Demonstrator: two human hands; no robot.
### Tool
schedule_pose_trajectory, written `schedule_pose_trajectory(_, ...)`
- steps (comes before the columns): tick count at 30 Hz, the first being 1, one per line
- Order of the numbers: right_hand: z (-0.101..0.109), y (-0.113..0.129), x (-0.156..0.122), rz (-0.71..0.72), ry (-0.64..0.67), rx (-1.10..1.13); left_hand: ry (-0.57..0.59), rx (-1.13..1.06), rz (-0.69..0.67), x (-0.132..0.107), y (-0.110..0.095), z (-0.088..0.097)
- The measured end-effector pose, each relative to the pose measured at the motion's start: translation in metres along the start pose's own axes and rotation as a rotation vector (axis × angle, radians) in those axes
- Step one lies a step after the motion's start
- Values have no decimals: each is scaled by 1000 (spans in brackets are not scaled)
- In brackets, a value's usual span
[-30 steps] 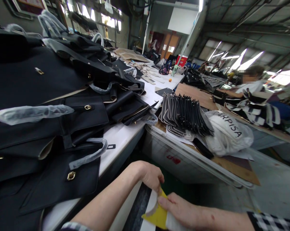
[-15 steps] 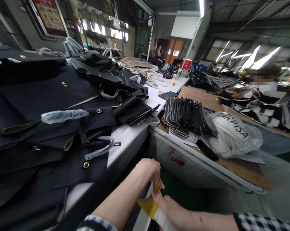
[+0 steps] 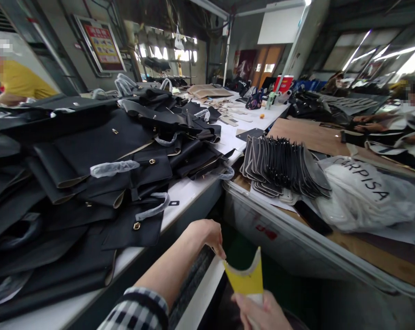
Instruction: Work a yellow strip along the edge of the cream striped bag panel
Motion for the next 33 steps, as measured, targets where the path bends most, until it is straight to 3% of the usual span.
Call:
schedule_pose_trajectory(3, 12, 28, 18, 87, -126, 38, -2, -23, -4, 1, 2, -1)
schedule_pose_trajectory(6, 4, 43, 37, 136, -86, 79, -23, -30, 17, 0, 4, 0)
schedule_pose_trajectory(12, -12, 31, 46, 66, -19, 322, -72, -3, 27, -6, 2, 3)
schedule_pose_trajectory(23, -6, 21, 57, 72, -213, 137, -142, 7, -30, 4, 8, 4)
schedule_pose_trajectory(33, -12, 18, 52, -33, -108, 270, -70, -2, -16, -4, 4, 4)
Point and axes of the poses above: each hand's wrist, its own x-axis towards the middle knuckle, its own z-axis out of the back of the hand, y = z × x, the point moved 6 cm from there along x, towards the middle knuckle, and after that the axes turned 3 degrees about z, right-handed, at the moved point
